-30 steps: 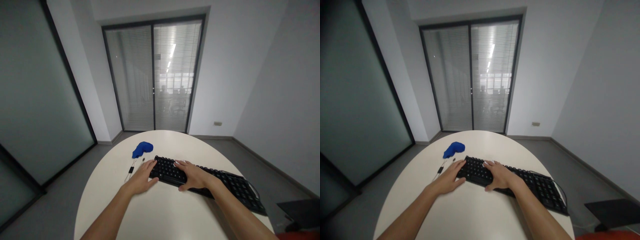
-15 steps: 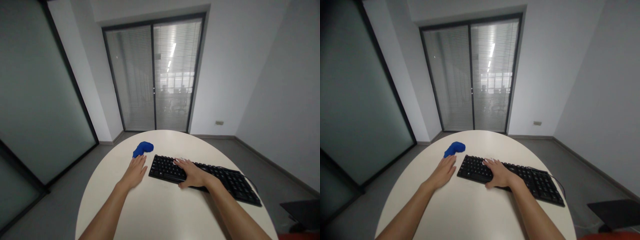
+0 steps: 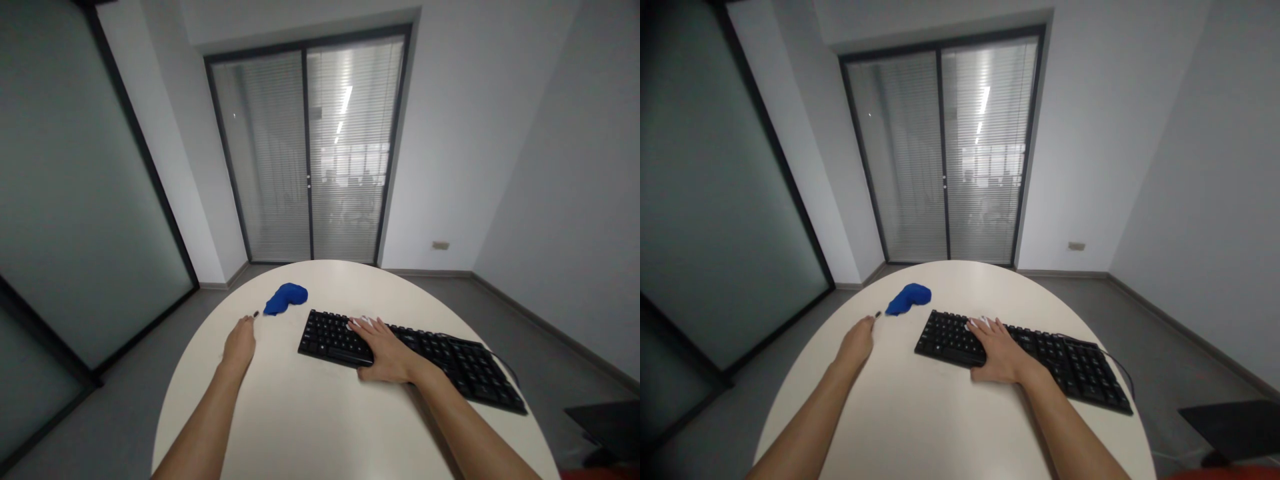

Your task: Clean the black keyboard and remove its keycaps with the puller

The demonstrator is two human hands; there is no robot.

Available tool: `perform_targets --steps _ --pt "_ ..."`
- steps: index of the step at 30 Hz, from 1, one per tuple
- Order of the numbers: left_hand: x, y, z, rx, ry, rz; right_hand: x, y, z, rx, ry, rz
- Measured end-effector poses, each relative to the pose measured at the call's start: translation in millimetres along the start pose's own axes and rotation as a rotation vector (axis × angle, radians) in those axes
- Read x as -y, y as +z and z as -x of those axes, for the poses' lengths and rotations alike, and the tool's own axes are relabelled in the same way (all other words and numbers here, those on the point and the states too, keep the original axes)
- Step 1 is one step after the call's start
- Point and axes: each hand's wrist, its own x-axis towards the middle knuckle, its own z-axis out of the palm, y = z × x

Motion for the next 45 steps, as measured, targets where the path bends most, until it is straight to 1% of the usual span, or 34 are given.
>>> perform_targets --steps 2,4,6,8,10,11,12,14,15,16,18,22,24,26,28,29,30,32,35,38,40,42,45 --pt "3.1 0.2 -2.3 -0.007 -0.034 -0.025 2.1 -1.4 0.9 0.004 0.004 0.004" --pt "1.7 0.3 -2.7 -0.012 -0.048 -0.049 5.3 -4.3 1.8 0.015 0.011 0.006" --pt "-5.1 -0.1 -2.0 -0.023 -0.055 -0.071 7.8 -7.3 2.7 0.025 0.015 0.005" --pt "-17.3 -1.2 -2.2 -0.055 -0.032 -0.085 8.2 -9.0 3.3 0.029 0.017 0.005" --pt "-33.4 -2.6 -6.2 -0.113 0.065 -0.08 6.3 -8.8 3.7 0.022 0.015 0.008" --pt "-42.1 -3.1 -9.9 -0.147 0.148 -0.065 4.8 -8.3 3.7 0.016 0.011 0.007" --pt "-50.7 -3.2 -14.9 -0.158 0.244 -0.046 3.1 -7.6 3.8 0.009 0.006 0.005" --pt "-65.7 -1.8 -27.0 -0.131 0.401 -0.023 0.2 -6.8 3.8 -0.005 -0.004 -0.001" --pt "-71.6 -0.1 -33.6 -0.091 0.461 -0.024 -0.9 -6.7 3.8 -0.011 -0.006 -0.003" --pt "-76.1 2.3 -39.8 -0.055 0.49 -0.026 -1.9 -6.8 3.8 -0.015 -0.006 -0.004" --pt "-81.1 8.2 -50.5 -0.007 0.474 -0.019 -3.5 -7.2 3.7 -0.017 -0.006 -0.005" --pt "-81.1 17.0 -60.1 -0.016 0.352 0.016 -7.2 -5.5 1.5 -0.04 -0.027 -0.005" --pt "-82.3 15.6 -57.2 -0.018 0.347 0.022 -9.2 -3.1 -1.4 -0.056 -0.039 0.003" --pt "-86.7 9.8 -47.7 -0.022 0.401 0.064 -10.9 -0.4 -5.5 -0.06 -0.045 0.011" --pt "-93.3 1.3 -32.2 -0.036 0.553 0.224 -12.0 1.6 -9.2 -0.057 -0.051 0.014" --pt "-96.6 -3.0 -23.2 -0.018 0.643 0.295 -12.4 2.1 -10.4 -0.059 -0.056 0.012" --pt "-99.3 -6.9 -14.2 0.023 0.722 0.342 -12.6 2.1 -11.0 -0.062 -0.062 0.009" --pt "-102.5 -12.9 1.5 0.109 0.813 0.374 -13.3 0.7 -10.0 -0.063 -0.073 0.003" --pt "-101.5 -16.7 13.9 0.161 0.842 0.385 -16.0 -4.6 -3.4 -0.014 -0.034 -0.002" --pt "-97.7 -17.0 15.2 0.167 0.843 0.38 -21.2 -11.2 5.2 0.051 0.097 -0.002" --pt "-95.5 -16.5 14.1 0.163 0.853 0.376 -24.3 -14.8 9.3 0.058 0.155 0.001" --pt "-94.4 -16.0 13.4 0.16 0.864 0.375 -25.6 -17.3 11.0 0.039 0.151 0.008" --pt "-94.3 -15.9 13.5 0.153 0.866 0.374 -23.6 -20.9 10.5 -0.011 0.095 0.034"
